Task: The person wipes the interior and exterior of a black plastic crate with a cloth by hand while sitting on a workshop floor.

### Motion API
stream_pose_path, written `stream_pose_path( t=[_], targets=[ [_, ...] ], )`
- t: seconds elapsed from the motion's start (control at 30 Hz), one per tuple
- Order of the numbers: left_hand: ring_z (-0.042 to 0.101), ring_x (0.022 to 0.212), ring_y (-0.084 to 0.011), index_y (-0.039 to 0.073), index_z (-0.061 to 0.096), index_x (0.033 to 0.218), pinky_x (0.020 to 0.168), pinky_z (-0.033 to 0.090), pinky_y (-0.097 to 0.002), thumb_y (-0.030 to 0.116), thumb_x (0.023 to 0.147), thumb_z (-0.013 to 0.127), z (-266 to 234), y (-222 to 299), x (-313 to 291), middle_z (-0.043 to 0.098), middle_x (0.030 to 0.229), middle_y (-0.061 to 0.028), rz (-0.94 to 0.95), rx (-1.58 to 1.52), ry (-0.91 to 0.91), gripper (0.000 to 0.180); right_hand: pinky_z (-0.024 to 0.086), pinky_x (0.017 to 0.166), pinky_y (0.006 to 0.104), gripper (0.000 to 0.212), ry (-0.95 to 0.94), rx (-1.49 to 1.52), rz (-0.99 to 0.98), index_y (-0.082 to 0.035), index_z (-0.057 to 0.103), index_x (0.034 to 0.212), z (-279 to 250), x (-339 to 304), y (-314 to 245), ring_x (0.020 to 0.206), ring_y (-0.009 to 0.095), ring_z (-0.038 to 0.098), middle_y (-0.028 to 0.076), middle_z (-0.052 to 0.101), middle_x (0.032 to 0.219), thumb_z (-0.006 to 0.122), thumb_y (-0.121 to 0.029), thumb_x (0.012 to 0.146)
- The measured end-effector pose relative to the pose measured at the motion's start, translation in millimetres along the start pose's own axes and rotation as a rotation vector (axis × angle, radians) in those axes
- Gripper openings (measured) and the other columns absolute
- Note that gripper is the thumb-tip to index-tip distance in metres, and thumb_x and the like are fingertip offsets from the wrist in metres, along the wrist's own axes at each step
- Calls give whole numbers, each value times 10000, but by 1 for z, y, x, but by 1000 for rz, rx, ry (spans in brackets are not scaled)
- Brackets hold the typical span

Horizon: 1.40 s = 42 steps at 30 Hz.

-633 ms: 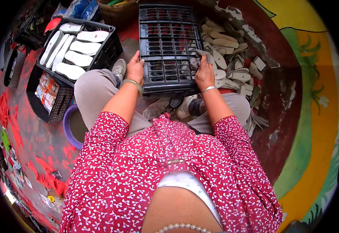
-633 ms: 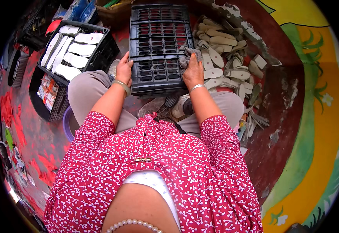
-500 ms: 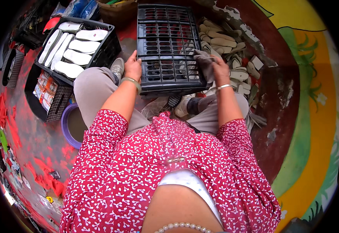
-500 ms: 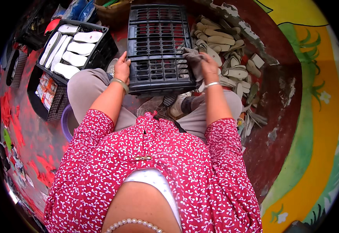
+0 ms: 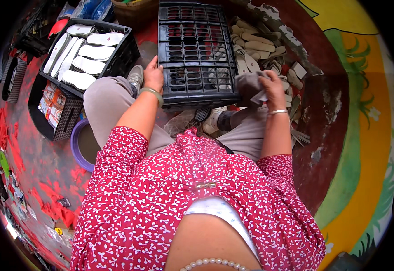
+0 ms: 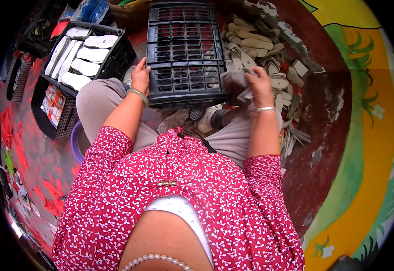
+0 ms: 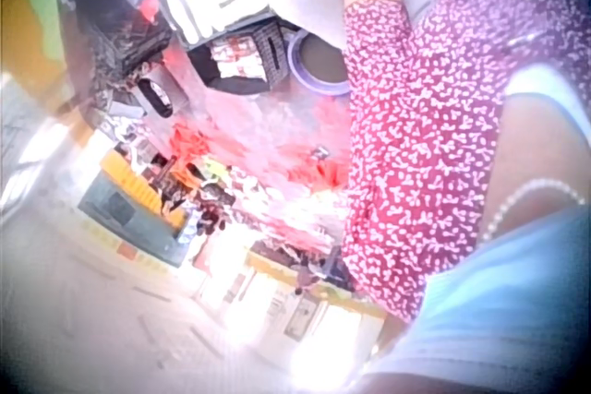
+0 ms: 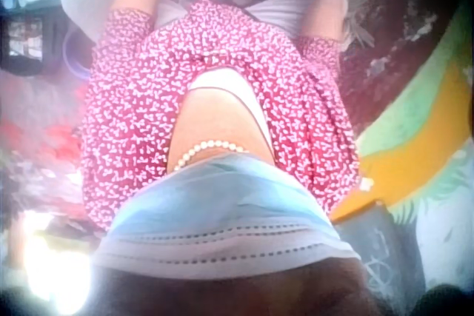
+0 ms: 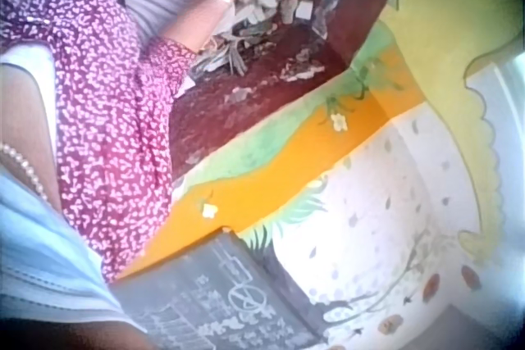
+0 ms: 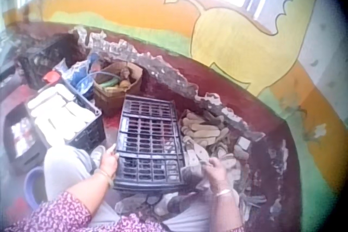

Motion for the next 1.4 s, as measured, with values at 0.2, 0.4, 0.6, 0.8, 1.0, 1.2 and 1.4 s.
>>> stream_pose_path(
  t=[0.2, 0.4, 0.6, 0.8, 1.0, 1.2, 1.4],
  targets=[
    [556, 1036, -162, -29, 395, 1342, 907, 410, -257, -70, 863, 437, -5, -10, 4, 555, 1228, -118, -15, -12, 31, 483, 448, 827, 424, 263, 98, -894, -34, -31, 578, 914, 57, 4, 37, 936, 370, 561, 200, 601, 944, 637, -168, 697],
    [553, 1037, -162, -25, 395, 1341, 902, 424, -263, -75, 878, 405, -4, -12, 4, 551, 1221, -97, 0, -49, 19, 466, 448, 802, 443, 225, 97, -943, -185, -28, 566, 901, 70, 9, 19, 914, 383, 550, 197, 583, 923, 617, -138, 712],
    [562, 1018, -154, -31, 418, 1327, 895, 417, -250, -67, 863, 455, -3, -14, 5, 567, 1212, -105, 8, -75, 22, 466, 453, 783, 452, 191, 189, -983, -274, -35, 560, 895, 78, 31, 16, 899, 388, 553, 194, 580, 908, 616, -120, 733],
    [548, 1046, -160, -36, 394, 1339, 914, 410, -254, -72, 876, 427, -5, -9, 3, 545, 1236, -104, 3, 24, 25, 465, 455, 774, 431, 197, 139, -915, -310, -47, 601, 885, 83, 41, 12, 903, 356, 553, 169, 569, 946, 654, -182, 752],
    [555, 1013, -152, -35, 422, 1323, 892, 409, -246, -70, 865, 439, -14, -10, -1, 566, 1199, -100, -7, 68, 93, 460, 448, 854, 377, 258, -57, -766, -414, -61, 681, 966, 83, -7, 14, 966, 317, 549, 148, 557, 1020, 664, -211, 757],
    [558, 998, -147, -26, 430, 1321, 884, 415, -251, -68, 866, 435, -17, -10, 1, 566, 1197, -99, 16, 102, 75, 458, 445, 853, 384, 216, -152, -909, -410, -73, 697, 943, 86, -16, 13, 977, 325, 533, 149, 554, 1008, 650, -143, 744],
    [557, 1000, -152, -22, 420, 1331, 889, 412, -250, -69, 867, 436, -16, -12, 0, 563, 1203, -103, -3, 67, 88, 466, 455, 767, 361, 134, -39, -810, -449, -37, 670, 854, 89, -5, 6, 837, 301, 552, 110, 548, 844, 657, -39, 721]
  ],
)
Point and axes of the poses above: each hand's wrist, its own x-axis towards the middle knuckle, its own z-axis out of the palm, y = z × x, the point moved 10 cm from there along x, towards the middle knuckle
